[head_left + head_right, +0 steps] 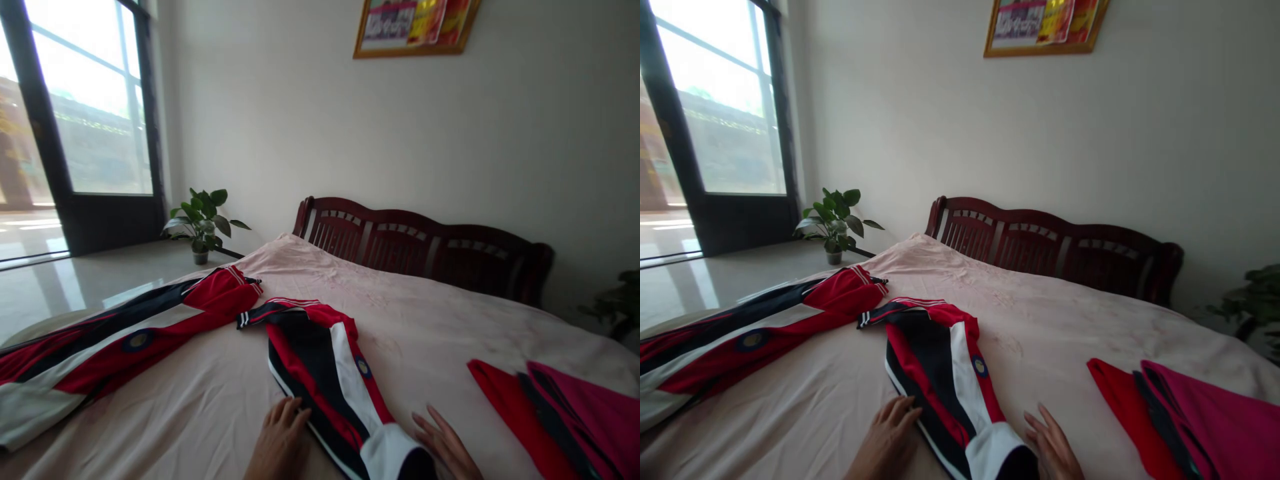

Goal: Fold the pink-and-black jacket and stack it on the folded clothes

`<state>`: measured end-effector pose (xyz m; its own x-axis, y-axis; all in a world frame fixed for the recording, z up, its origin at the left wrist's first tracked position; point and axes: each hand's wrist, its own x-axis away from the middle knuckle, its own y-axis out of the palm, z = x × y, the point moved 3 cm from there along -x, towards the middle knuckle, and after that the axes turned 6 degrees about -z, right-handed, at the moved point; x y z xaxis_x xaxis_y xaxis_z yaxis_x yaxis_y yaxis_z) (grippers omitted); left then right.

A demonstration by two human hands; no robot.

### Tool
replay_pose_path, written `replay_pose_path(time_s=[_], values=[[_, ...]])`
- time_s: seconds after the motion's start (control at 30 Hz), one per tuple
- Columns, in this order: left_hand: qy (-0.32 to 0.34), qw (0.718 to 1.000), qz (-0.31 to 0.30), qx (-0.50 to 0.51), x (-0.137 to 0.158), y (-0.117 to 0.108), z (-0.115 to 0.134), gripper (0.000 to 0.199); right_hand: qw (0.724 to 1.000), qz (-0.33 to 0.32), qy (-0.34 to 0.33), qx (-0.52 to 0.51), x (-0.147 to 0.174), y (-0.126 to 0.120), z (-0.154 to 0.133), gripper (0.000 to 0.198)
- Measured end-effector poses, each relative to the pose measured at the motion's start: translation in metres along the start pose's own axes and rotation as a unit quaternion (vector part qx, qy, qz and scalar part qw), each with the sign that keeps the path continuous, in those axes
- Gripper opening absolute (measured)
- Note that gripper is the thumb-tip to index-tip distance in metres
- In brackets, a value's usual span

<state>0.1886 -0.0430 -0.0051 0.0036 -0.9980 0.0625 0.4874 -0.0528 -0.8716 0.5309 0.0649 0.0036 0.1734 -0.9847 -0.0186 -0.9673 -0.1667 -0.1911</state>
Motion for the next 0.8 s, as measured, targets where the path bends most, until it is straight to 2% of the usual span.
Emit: replay_pose_path(time_s=[0.1,0.13,0.2,0.27,0.3,0.33,0.37,0.43,0.47,0.5,0.53,0.6,0.67,0.73,0.77,0.8], values=[[0.026,0.999,0.043,0.016,0.002,-0.002,0.003,0.057,0.999,-0.021,0.013,0.024,0.001,0.033,-0.014,0.087],[0.034,0.998,0.056,0.024,0.003,-0.003,0.003,0.052,0.998,-0.023,0.020,0.056,0.001,0.045,-0.019,0.083],[0.047,0.995,0.072,0.059,0.007,-0.006,0.004,0.041,0.995,-0.007,0.039,0.097,0.001,0.066,-0.032,0.060],[0.068,0.986,0.069,0.138,0.014,-0.013,0.011,0.035,0.998,-0.017,0.058,0.019,0.007,0.090,-0.050,0.041],[0.080,0.975,0.053,0.201,0.019,-0.017,0.016,0.037,0.995,-0.028,0.072,-0.060,0.013,0.104,-0.061,0.041],[0.089,0.956,0.025,0.280,0.025,-0.022,0.022,0.040,0.986,-0.029,0.086,-0.140,0.021,0.118,-0.072,0.045],[0.088,0.924,-0.016,0.371,0.032,-0.027,0.027,0.044,0.975,-0.019,0.090,-0.204,0.030,0.132,-0.084,0.048],[0.044,0.827,-0.108,0.550,0.046,-0.036,0.036,0.053,0.956,-0.020,0.085,-0.281,0.052,0.162,-0.103,0.052],[0.007,0.776,-0.141,0.615,0.052,-0.040,0.037,0.057,0.951,-0.046,0.084,-0.294,0.062,0.177,-0.109,0.052],[-0.033,0.738,-0.158,0.655,0.058,-0.044,0.036,0.060,0.950,-0.084,0.079,-0.289,0.070,0.191,-0.113,0.051],[-0.071,0.721,-0.157,0.671,0.063,-0.047,0.031,0.059,0.951,-0.135,0.075,-0.268,0.075,0.203,-0.115,0.051],[-0.124,0.731,-0.130,0.658,0.070,-0.054,0.017,0.050,0.948,-0.246,0.067,-0.193,0.075,0.215,-0.112,0.048],[-0.152,0.754,-0.111,0.630,0.076,-0.061,-0.002,0.039,0.950,-0.292,0.041,-0.102,0.056,0.210,-0.104,0.046],[-0.169,0.770,-0.081,0.610,0.082,-0.072,-0.022,0.034,0.974,-0.228,-0.020,0.002,0.020,0.190,-0.098,0.043],[-0.177,0.780,-0.055,0.598,0.085,-0.081,-0.032,0.035,0.982,-0.165,-0.066,0.068,-0.002,0.177,-0.097,0.043],[-0.184,0.792,-0.022,0.582,0.088,-0.092,-0.042,0.036,0.978,-0.106,-0.110,0.144,-0.022,0.166,-0.096,0.050]])
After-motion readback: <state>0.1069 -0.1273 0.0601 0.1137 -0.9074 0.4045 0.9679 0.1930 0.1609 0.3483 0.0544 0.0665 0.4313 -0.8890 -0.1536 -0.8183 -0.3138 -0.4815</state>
